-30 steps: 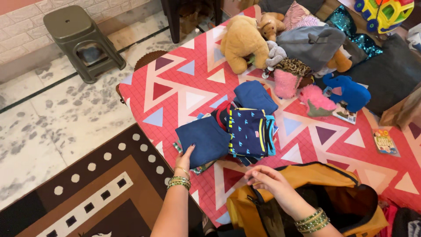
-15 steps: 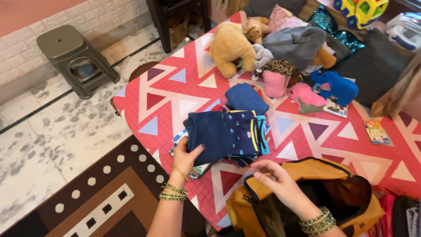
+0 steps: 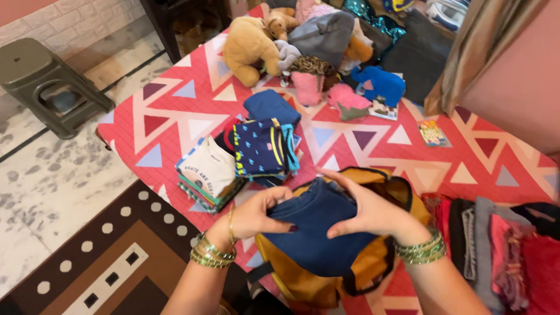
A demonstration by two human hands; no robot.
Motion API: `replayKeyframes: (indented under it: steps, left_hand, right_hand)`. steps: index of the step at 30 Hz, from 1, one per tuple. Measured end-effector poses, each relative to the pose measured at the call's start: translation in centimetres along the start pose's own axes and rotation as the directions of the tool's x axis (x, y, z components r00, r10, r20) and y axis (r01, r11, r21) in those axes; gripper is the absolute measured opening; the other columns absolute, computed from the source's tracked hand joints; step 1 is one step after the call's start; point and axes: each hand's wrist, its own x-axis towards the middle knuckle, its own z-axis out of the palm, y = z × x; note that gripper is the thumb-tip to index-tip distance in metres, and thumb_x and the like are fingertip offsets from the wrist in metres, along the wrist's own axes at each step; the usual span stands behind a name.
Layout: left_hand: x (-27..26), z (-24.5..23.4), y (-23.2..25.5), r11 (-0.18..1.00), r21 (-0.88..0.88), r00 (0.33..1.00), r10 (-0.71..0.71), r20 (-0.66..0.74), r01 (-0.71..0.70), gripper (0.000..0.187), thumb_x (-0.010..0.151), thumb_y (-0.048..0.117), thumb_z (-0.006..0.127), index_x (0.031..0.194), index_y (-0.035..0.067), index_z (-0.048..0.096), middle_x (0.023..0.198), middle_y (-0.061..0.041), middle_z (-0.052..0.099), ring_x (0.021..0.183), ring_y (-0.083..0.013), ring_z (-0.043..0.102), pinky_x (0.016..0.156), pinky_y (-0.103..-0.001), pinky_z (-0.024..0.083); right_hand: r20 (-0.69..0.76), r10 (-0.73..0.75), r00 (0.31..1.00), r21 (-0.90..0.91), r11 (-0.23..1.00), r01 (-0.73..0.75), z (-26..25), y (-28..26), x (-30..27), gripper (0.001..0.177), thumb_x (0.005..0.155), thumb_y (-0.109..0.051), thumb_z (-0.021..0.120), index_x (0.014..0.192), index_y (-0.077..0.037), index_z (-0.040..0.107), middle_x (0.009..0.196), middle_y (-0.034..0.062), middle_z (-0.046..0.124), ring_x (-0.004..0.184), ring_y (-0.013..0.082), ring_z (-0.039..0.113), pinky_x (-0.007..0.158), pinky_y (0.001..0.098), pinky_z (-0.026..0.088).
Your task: The person folds several pairs of pants by hand and places them one by one into an open yellow and black duffel bag on a bed.
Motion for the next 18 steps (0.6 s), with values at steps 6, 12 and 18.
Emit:
replayKeyframes:
  steps: [6,12,18]
  left_hand:
    - [4.4,4.7,-3.0,0.973,0.220,0.984,0.106,-0.142,-0.073,0.041,0.080,0.010,0.081,0.117,0.006,0.065,0.108,-0.001,0.070,0.101,-0.0086,0.064,0.093,-0.027,0.052]
    - [3.6,7.9,-12.5,0.652,0.651,0.544,0.408,-0.733,0.388,0.031,0.074,0.024,0.081,0.103,0.015,0.073,0.146,-0.023,0.051,0.132,-0.0413,0.049,0.109,-0.046,0.041]
    - [1.2,12.2,-18.6,0.537,0.300,0.284,0.115,-0.952,0.788,0.034,0.070,0.029,0.085,0.100,0.019,0.071,0.164,-0.021,0.017,0.147,-0.0410,0.030,0.115,-0.048,0.035]
  right_hand:
    - [-0.259,0.004,0.966,0.210,0.976,0.053,-2.4,6.4,-5.0,0.083,0.073,-0.015,0.088,0.144,0.003,0.050,0.134,0.0130,0.060,0.124,0.0191,0.057,0.105,0.0330,0.046]
    - [-0.568,0.138,0.812,0.244,0.970,0.006,-3.0,12.0,-6.3,0.063,0.079,-0.016,0.084,0.132,0.004,0.055,0.113,0.0116,0.070,0.101,0.0157,0.068,0.086,0.0290,0.056]
    - [-0.725,0.239,0.646,0.411,0.902,0.128,2.8,17.9,-3.5,0.058,0.083,-0.021,0.084,0.127,0.002,0.053,0.110,0.0101,0.070,0.095,0.0178,0.067,0.082,0.0320,0.057]
